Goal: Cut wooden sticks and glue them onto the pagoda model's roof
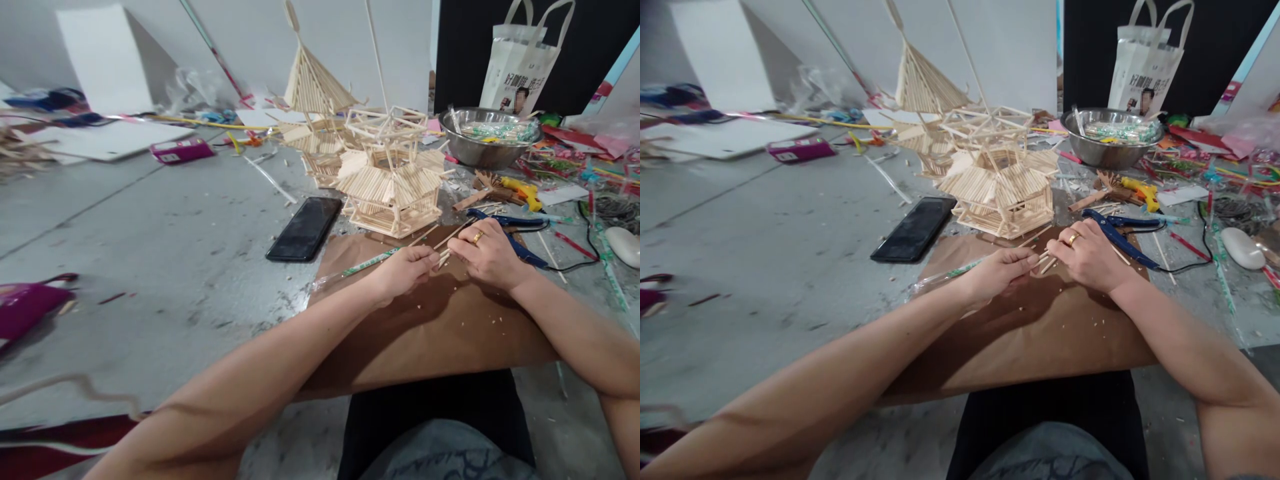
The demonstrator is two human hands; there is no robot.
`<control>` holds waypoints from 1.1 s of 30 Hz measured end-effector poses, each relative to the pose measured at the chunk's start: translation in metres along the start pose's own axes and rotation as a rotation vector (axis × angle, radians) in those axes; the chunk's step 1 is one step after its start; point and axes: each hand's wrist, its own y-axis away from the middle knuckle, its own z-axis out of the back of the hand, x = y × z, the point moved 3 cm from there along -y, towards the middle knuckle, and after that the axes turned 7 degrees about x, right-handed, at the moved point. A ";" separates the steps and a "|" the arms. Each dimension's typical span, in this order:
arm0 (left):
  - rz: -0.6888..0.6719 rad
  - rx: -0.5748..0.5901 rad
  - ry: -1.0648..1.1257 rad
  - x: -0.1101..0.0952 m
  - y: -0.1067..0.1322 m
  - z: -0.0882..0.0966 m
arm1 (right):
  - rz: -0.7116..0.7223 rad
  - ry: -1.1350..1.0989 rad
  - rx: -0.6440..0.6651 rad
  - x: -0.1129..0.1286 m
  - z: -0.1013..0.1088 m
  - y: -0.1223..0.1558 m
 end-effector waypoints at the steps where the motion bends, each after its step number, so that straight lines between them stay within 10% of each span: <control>1: 0.006 0.002 0.003 0.000 0.000 0.000 | -0.005 -0.003 -0.004 0.000 0.000 0.000; 33: -0.037 -0.005 0.065 -0.004 0.001 -0.004 | -0.080 0.076 -0.108 0.005 0.007 -0.006</control>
